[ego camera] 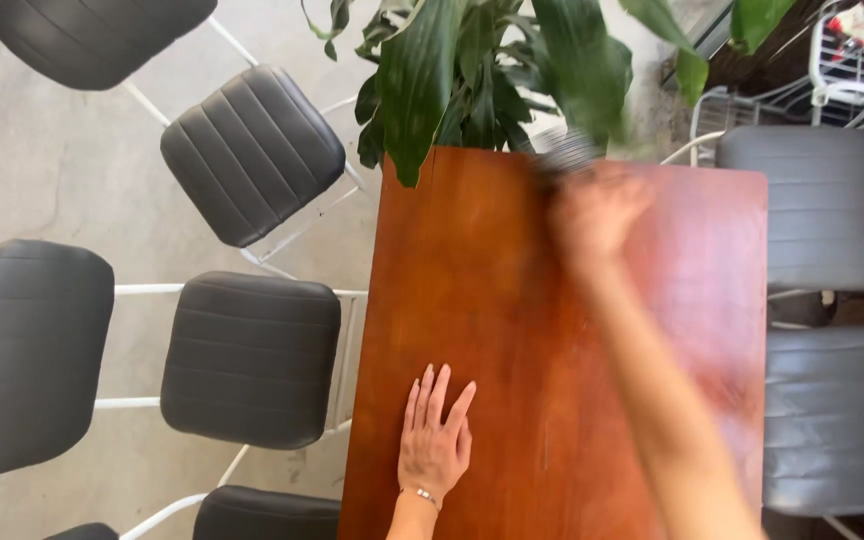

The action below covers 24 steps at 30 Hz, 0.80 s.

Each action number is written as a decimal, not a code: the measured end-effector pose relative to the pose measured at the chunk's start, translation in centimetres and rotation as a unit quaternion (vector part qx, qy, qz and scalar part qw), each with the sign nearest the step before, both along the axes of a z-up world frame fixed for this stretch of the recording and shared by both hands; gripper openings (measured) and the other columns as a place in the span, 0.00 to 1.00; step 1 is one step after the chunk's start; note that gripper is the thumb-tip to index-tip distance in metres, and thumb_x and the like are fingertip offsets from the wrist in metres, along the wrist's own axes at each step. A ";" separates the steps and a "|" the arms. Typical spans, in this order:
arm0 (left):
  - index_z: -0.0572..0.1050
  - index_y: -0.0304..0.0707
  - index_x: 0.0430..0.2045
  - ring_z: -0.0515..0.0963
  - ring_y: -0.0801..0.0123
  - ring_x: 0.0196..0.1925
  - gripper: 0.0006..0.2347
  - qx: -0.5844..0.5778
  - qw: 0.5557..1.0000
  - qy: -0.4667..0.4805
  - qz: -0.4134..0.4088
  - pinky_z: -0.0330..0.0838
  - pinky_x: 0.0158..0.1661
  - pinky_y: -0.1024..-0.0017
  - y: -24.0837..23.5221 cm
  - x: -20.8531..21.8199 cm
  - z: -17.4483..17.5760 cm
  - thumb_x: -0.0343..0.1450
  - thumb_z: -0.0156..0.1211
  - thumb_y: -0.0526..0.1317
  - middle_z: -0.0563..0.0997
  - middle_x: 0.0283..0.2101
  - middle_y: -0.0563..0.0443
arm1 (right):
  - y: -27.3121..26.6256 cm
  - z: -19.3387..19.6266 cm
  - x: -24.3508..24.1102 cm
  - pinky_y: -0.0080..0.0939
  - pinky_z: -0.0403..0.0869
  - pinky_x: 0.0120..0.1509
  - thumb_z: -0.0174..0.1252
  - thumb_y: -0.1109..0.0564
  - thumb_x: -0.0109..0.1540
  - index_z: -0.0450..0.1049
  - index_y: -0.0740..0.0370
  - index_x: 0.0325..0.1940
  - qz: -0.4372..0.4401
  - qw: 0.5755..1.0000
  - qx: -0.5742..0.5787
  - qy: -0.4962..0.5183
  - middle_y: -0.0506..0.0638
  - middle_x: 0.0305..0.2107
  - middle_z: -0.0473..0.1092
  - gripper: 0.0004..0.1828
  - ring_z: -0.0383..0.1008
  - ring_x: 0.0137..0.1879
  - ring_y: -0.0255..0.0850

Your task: Wiping down multiple chairs and tables in a restaurant dining area.

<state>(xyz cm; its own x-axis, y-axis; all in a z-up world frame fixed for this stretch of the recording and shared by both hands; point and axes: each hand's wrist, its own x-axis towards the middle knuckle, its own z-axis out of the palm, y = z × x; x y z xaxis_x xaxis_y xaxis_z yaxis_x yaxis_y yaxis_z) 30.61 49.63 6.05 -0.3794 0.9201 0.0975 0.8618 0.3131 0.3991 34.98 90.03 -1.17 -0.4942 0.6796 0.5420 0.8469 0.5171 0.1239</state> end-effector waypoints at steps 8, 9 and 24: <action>0.66 0.51 0.65 0.55 0.48 0.75 0.27 0.013 1.000 0.014 -0.006 0.49 0.71 0.53 -0.4 0.1 0.0 0.68 0.58 0.36 0.57 0.73 0.41 | 8.9 -2.5 9.1 0.55 0.67 0.52 0.49 0.55 0.63 0.77 0.54 0.53 -0.221 0.970 -0.105 -0.004 0.59 0.49 0.66 0.17 0.68 0.49 0.58; 0.66 0.51 0.66 0.55 0.49 0.75 0.27 0.015 1.000 0.023 0.003 0.49 0.71 0.54 -0.3 0.3 -0.2 0.68 0.58 0.36 0.58 0.73 0.41 | 10.1 -4.8 7.4 0.49 0.67 0.50 0.46 0.50 0.63 0.77 0.53 0.48 -0.257 0.955 -0.080 -0.128 0.57 0.43 0.68 0.17 0.69 0.45 0.53; 0.70 0.48 0.62 0.58 0.47 0.74 0.23 0.059 0.998 -0.008 -0.016 0.51 0.71 0.53 0.3 -0.1 0.9 0.68 0.57 0.35 0.62 0.71 0.42 | -7.2 3.2 -17.0 0.53 0.70 0.67 0.57 0.59 0.61 0.78 0.49 0.39 0.318 0.927 -0.142 0.138 0.52 0.58 0.68 0.07 0.62 0.71 0.58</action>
<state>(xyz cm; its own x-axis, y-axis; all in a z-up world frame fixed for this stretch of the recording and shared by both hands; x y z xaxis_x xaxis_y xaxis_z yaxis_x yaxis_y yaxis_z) 30.48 49.95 6.92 -0.3527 0.9142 0.1999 0.8634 0.2355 0.4462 17.99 82.84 2.08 -0.7127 0.4333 0.5517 0.3396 0.9012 -0.2691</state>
